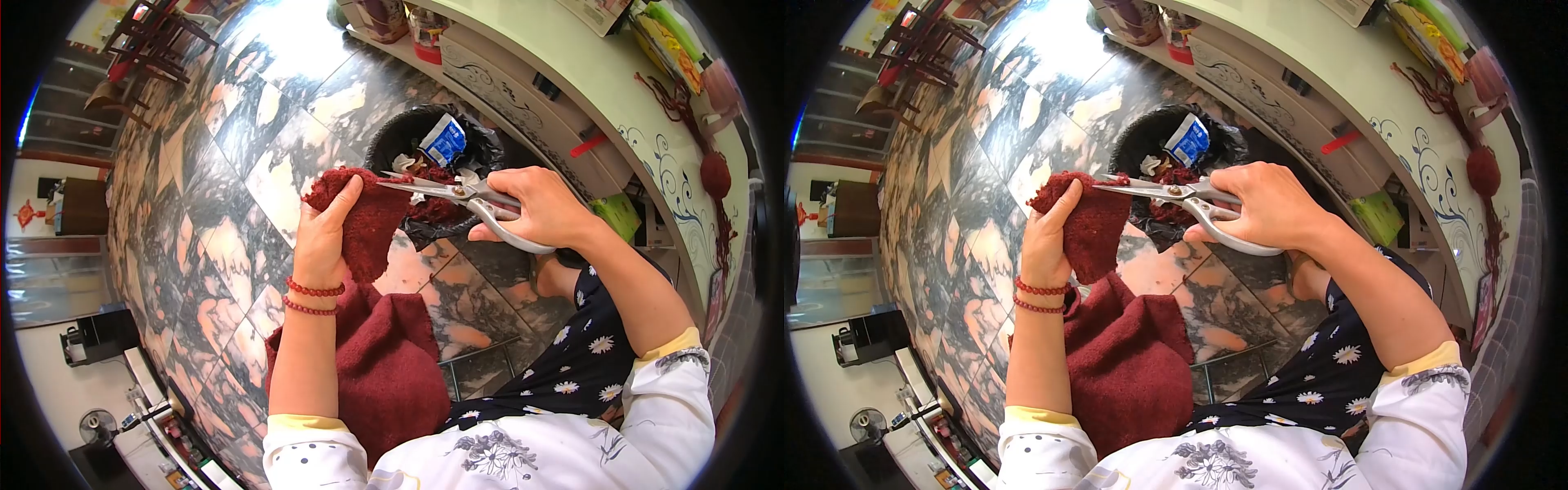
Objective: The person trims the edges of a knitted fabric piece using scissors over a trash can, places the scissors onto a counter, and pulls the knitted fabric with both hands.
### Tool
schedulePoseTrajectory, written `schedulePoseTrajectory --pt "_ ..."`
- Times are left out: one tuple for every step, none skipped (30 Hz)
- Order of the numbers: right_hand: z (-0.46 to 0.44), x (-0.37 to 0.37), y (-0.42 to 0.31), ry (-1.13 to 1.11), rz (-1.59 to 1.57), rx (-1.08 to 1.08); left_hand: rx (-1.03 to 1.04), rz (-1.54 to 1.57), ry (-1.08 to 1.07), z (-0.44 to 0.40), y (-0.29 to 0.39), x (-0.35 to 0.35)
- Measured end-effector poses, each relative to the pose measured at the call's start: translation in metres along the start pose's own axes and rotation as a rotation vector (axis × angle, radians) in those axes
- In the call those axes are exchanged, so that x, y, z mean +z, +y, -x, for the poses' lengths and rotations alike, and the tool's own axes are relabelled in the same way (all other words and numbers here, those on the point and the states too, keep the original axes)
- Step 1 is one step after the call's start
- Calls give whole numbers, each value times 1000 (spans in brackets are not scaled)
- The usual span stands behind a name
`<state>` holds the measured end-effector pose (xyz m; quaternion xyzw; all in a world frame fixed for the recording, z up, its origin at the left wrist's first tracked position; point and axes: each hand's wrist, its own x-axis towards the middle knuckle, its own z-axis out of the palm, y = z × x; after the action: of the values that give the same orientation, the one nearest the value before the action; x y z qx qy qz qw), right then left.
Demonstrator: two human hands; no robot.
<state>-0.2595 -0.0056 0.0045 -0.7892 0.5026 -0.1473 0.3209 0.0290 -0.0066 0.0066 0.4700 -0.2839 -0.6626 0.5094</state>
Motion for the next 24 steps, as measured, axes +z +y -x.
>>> schedulePoseTrajectory --pt "0 -1 0 -6 -2 -2 -5 8 5 0 -1 1" --pt "1 -2 -1 -12 -4 -4 -2 13 -3 -1 -1 2" --pt "1 -3 -2 -23 -8 2 1 18 -11 -1 -2 2" --pt "1 -3 -3 -34 -12 7 5 23 -18 -2 -2 1" --pt "2 -3 -4 -45 -15 13 1 15 -22 -2 -1 2" --pt "2 -2 -3 -32 -24 -2 -3 8 -26 -1 0 2" --pt "2 -1 -1 -18 -31 -17 -7 1 -29 -1 0 3" --pt "2 0 0 -5 -39 -33 -6 1 -29 -2 -1 3" --pt "2 0 0 -1 -42 -38 -5 2 -28 -2 -3 3" --pt "2 0 -1 3 -45 -43 -5 2 -28 -3 -4 3" --pt "2 0 -1 7 -47 -48 -13 -8 -27 -2 -5 5" --pt "2 0 -2 5 -42 -46 -20 -18 -27 -1 -6 6" --pt "2 -1 -3 3 -38 -43 -28 -29 -28 0 -6 7" --pt "2 -1 -4 1 -34 -40 -26 -20 -40 -1 -7 6" --pt "2 0 -3 -1 -38 -37 -23 -11 -52 -2 -9 5" --pt "2 0 -2 -2 -42 -34 -19 -1 -65 -2 -11 4" --pt "2 1 -2 -3 -47 -31 -20 2 -70 -3 -11 4" --pt "2 2 -1 4 -56 -35 -20 6 -75 -3 -12 4" --pt "2 3 0 10 -66 -40 -20 10 -80 -3 -13 5" --pt "2 4 0 16 -76 -45 -20 8 -79 -3 -13 4" --pt "2 4 -1 3 -81 -31 -20 7 -77 -3 -14 4" --pt "2 4 -1 -10 -85 -16 -20 6 -76 -3 -14 4" --pt "2 4 -1 -22 -90 -2 -20 1 -81 -3 -14 4" --pt "2 4 -1 -49 -137 29 -20 -3 -87 -3 -14 4"
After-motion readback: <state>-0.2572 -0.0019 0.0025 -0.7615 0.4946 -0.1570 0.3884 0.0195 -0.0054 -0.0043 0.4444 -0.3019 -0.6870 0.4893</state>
